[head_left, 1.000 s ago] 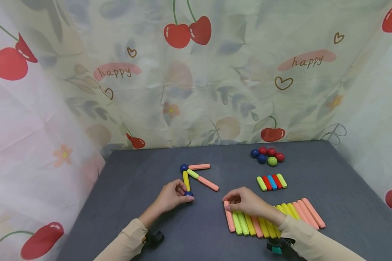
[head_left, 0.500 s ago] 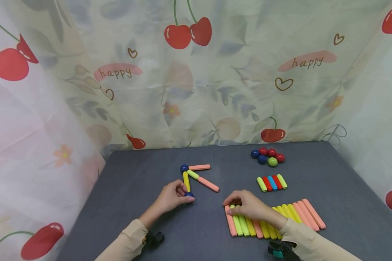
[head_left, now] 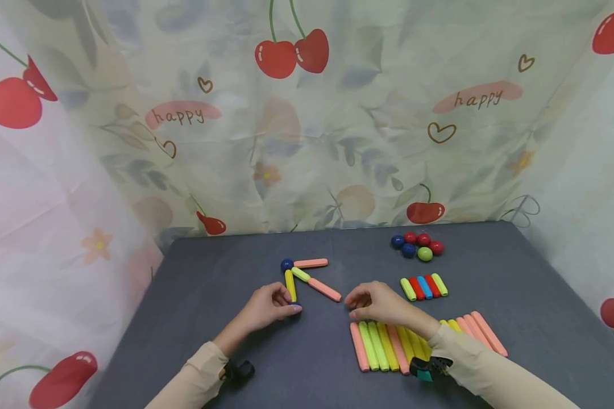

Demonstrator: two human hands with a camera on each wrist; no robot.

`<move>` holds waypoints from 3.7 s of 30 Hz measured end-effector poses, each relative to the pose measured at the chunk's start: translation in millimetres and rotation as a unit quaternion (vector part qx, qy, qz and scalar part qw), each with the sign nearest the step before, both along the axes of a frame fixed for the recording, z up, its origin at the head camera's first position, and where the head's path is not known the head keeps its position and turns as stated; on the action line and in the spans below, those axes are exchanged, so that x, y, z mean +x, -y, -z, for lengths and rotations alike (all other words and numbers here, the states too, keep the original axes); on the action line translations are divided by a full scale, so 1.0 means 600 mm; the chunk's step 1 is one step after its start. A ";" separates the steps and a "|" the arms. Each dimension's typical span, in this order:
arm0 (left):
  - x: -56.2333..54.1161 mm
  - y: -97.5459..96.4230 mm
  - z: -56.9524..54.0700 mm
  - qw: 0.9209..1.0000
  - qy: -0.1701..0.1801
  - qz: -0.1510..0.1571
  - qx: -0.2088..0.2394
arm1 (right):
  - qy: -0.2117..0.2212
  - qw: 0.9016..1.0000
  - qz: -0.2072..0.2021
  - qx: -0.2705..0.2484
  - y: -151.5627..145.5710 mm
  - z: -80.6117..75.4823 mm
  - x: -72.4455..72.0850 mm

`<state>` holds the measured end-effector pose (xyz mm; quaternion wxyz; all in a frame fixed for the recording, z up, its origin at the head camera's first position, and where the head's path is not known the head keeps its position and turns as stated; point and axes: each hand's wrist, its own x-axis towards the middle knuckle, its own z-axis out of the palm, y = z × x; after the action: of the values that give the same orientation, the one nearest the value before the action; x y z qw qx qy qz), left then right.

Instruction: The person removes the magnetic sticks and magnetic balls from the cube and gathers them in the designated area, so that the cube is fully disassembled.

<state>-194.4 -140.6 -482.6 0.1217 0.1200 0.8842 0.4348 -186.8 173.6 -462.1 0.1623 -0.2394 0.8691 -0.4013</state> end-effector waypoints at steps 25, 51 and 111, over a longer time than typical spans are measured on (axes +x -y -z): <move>-0.038 -0.007 0.004 0.998 0.022 -0.058 0.034 | -0.061 0.997 -0.038 0.024 0.141 0.024 -0.224; -0.042 -0.001 0.012 0.996 0.044 -0.058 0.058 | -0.140 0.990 0.021 0.015 0.147 0.023 -0.205; -0.042 -0.004 0.015 0.995 0.048 -0.068 0.052 | 0.103 0.992 0.053 -0.047 0.088 -0.011 -0.059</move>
<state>-219.6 -138.1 -491.6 0.1273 0.0448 0.8595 0.4930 -221.9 120.8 -455.4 0.2180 -0.1581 0.8396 -0.4717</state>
